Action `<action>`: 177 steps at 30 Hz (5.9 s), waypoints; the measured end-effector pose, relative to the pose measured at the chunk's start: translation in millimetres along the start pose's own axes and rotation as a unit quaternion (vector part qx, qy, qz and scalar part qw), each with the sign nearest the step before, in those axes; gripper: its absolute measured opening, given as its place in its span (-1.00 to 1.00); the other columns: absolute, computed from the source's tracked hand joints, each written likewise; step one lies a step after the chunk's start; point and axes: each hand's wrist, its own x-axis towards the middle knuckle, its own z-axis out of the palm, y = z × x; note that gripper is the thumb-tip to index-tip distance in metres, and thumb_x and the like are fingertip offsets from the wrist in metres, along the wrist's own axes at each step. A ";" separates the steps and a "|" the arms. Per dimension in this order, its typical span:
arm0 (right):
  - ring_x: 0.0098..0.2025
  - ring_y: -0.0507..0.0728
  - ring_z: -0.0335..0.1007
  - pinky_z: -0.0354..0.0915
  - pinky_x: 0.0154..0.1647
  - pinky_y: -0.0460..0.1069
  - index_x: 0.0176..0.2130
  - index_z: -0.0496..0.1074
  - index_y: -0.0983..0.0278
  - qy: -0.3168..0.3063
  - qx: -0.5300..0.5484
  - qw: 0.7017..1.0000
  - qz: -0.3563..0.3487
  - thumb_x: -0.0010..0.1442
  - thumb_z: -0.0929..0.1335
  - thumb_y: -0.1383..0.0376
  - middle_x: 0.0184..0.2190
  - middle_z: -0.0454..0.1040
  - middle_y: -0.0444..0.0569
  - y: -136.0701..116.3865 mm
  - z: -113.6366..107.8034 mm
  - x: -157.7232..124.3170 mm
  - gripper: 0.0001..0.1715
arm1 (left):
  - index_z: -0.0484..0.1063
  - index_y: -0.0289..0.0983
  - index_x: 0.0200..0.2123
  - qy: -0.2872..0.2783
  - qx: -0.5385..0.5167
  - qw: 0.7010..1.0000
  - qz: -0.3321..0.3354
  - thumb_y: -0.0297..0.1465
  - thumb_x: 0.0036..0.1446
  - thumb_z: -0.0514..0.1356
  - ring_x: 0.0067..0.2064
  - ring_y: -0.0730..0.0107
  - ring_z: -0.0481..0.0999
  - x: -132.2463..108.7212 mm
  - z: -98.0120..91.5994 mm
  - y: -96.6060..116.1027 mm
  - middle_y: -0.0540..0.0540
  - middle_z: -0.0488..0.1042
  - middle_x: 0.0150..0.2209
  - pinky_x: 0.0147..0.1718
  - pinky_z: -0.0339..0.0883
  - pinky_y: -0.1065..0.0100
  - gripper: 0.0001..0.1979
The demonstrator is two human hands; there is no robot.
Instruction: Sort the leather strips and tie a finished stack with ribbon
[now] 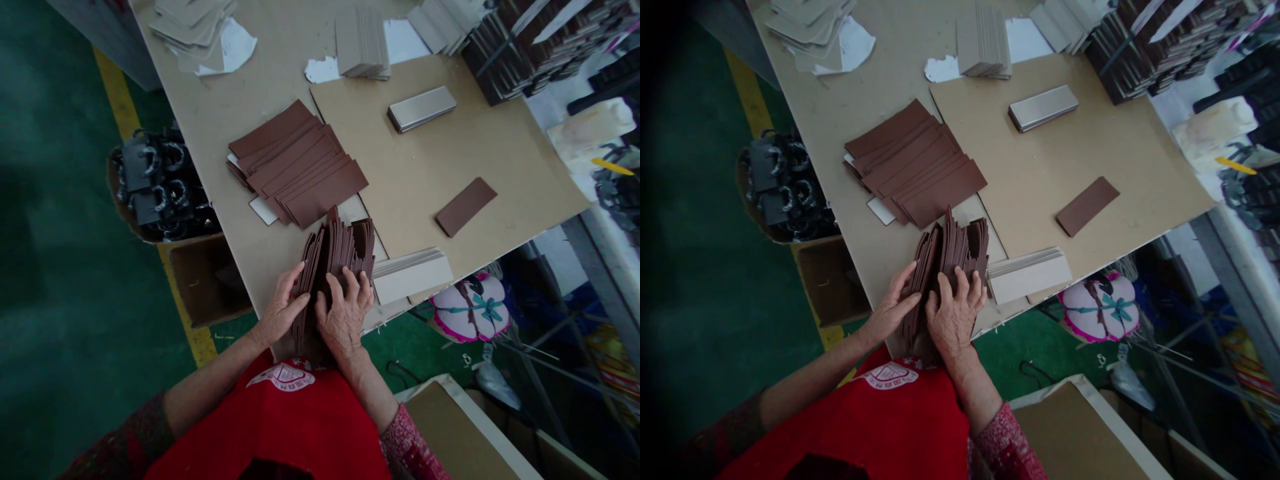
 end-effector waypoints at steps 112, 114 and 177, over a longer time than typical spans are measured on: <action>0.44 0.41 -0.25 -0.30 0.33 0.50 -0.04 0.50 -0.09 -0.041 -0.010 0.999 -0.009 0.28 0.30 0.00 0.32 0.18 -0.12 -6.0 -3.0 3.0 -0.70 | 0.09 0.05 0.35 -0.040 -0.004 0.999 0.015 -0.29 0.34 0.08 0.32 0.25 0.13 4.1 -3.3 4.4 -0.06 0.15 0.30 0.36 -0.02 0.10 -0.46; 0.44 0.41 -0.24 -0.31 0.33 0.51 -0.06 0.51 -0.06 -0.034 -0.007 0.999 -0.003 0.28 0.30 -0.02 0.31 0.21 -0.11 -7.4 -1.4 3.6 -0.69 | 0.10 0.03 0.35 -0.040 -0.004 0.999 0.017 -0.29 0.34 0.07 0.32 0.24 0.12 3.9 -3.4 4.4 -0.06 0.15 0.30 0.36 -0.02 0.10 -0.46; 0.41 0.44 -0.09 -0.26 0.36 0.51 -0.04 0.50 -0.01 0.035 0.032 0.998 0.037 0.03 0.48 0.06 0.30 0.26 -0.07 -18.0 -8.5 6.3 -0.55 | 0.17 -0.27 0.25 -0.031 0.011 0.997 -0.074 -0.44 0.15 -0.01 0.32 0.16 0.21 4.6 0.1 -10.5 -0.20 0.28 0.26 0.40 -0.11 -0.03 -0.44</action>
